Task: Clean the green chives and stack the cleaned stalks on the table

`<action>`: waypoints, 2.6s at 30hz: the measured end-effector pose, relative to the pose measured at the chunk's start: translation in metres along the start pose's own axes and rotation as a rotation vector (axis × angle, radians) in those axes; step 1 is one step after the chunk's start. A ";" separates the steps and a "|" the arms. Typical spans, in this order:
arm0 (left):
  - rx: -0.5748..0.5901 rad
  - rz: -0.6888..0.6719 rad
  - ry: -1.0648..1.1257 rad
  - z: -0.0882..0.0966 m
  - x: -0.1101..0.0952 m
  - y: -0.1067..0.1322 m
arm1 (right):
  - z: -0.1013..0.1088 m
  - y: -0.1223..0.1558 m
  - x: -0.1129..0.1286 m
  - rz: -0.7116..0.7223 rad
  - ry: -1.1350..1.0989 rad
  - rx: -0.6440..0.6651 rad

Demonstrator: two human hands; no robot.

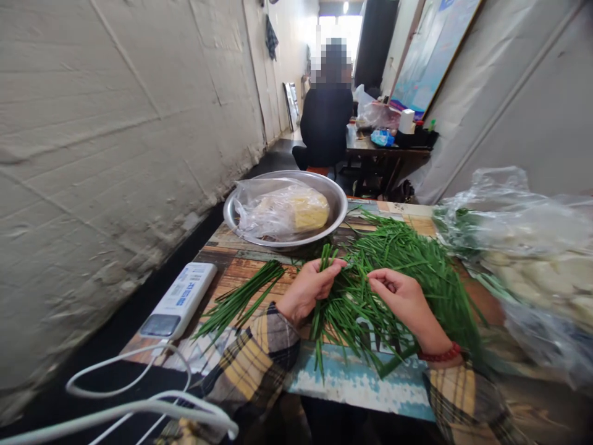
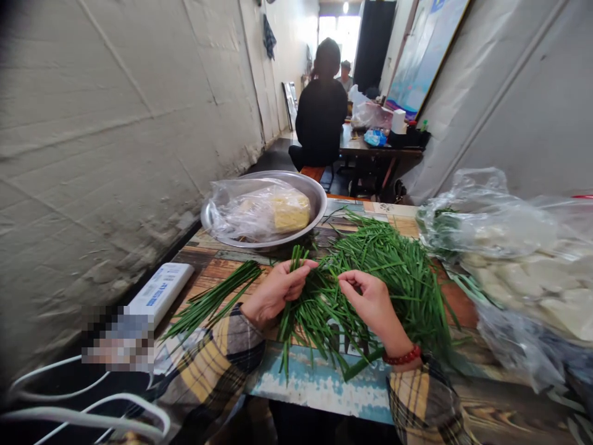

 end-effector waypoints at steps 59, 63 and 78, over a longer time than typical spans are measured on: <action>-0.001 -0.044 0.191 0.000 -0.018 -0.001 | 0.022 -0.010 -0.032 -0.137 -0.201 -0.019; -0.001 -0.046 0.184 0.000 -0.018 -0.001 | 0.023 -0.007 -0.031 -0.027 0.293 -0.083; 0.003 -0.043 0.166 0.002 -0.017 -0.002 | 0.021 -0.007 -0.023 -0.160 -0.217 0.077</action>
Point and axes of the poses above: each hand's wrist, its own y-axis away from the middle knuckle, its own z-axis out of the back of the hand, x = y × z, the point moved 1 cm from there along -y, towards the middle knuckle, and after that the axes turned 13 degrees about y, right-handed, at the moved point
